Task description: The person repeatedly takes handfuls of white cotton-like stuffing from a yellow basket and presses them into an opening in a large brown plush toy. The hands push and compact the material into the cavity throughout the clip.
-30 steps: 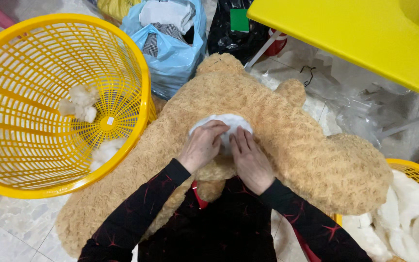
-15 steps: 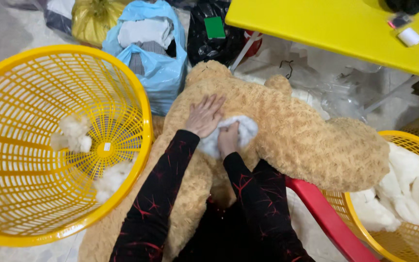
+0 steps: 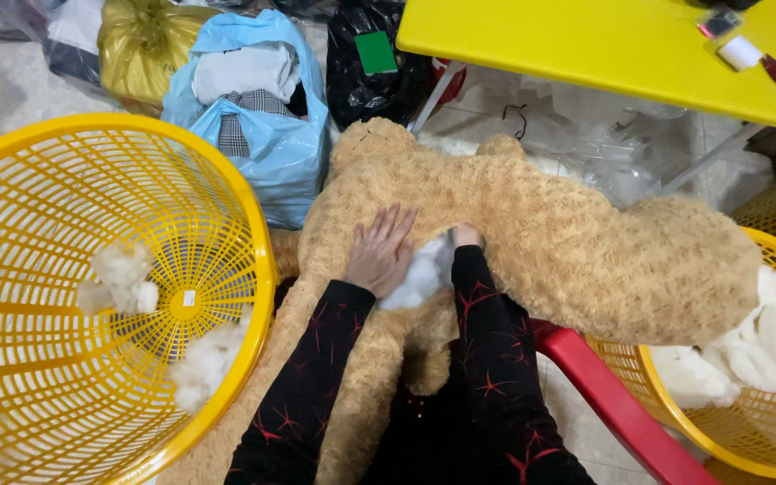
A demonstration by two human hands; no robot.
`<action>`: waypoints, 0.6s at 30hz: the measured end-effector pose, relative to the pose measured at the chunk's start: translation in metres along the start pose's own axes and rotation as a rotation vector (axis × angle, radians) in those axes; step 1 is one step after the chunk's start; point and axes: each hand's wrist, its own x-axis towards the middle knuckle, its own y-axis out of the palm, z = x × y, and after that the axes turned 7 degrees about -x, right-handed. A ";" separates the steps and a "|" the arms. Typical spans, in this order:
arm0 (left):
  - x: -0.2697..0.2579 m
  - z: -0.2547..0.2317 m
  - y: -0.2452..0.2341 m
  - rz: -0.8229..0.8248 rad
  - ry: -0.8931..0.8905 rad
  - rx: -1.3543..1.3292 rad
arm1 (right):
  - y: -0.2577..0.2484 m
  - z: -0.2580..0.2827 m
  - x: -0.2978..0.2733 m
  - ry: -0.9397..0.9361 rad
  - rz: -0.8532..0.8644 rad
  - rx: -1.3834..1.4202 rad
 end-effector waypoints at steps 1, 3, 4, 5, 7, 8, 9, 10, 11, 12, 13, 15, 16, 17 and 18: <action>0.000 0.000 0.002 0.000 0.001 -0.002 | -0.004 -0.001 0.005 -0.012 0.006 -0.028; -0.002 0.001 0.006 0.007 0.002 -0.008 | -0.010 -0.005 0.009 -0.031 0.022 -0.086; -0.001 0.001 0.007 0.001 0.002 -0.009 | -0.014 -0.008 0.010 -0.043 0.027 -0.115; 0.000 -0.001 0.008 -0.004 0.002 -0.009 | -0.018 -0.010 0.011 -0.055 0.035 -0.146; 0.000 -0.003 0.008 0.001 -0.013 0.005 | -0.025 -0.017 0.005 -0.082 0.056 -0.204; 0.003 -0.005 0.006 -0.001 -0.026 0.019 | -0.028 -0.017 0.006 -0.105 0.061 -0.233; 0.006 -0.006 0.003 -0.003 -0.039 0.033 | -0.030 -0.015 0.007 -0.125 0.066 -0.260; 0.007 -0.007 0.001 -0.004 -0.051 0.023 | -0.032 -0.015 0.006 -0.147 0.073 -0.296; 0.007 -0.008 -0.002 -0.006 -0.063 0.013 | -0.035 -0.014 0.004 -0.170 0.081 -0.331; 0.010 -0.010 -0.006 -0.009 -0.071 0.006 | -0.038 -0.010 0.003 -0.192 0.084 -0.367; 0.011 -0.011 -0.010 -0.018 -0.080 0.003 | -0.043 -0.005 0.000 -0.222 0.085 -0.400; 0.007 -0.015 -0.015 -0.022 -0.101 -0.009 | -0.061 0.002 -0.019 -0.299 0.081 -0.480; 0.008 -0.017 -0.019 -0.023 -0.093 -0.027 | -0.074 0.011 -0.031 -0.353 0.065 -0.517; 0.009 -0.019 -0.024 -0.024 -0.085 -0.045 | -0.090 0.021 -0.045 -0.430 0.035 -0.550; 0.009 -0.019 -0.028 -0.026 -0.081 -0.063 | -0.108 0.031 -0.061 -0.534 -0.011 -0.562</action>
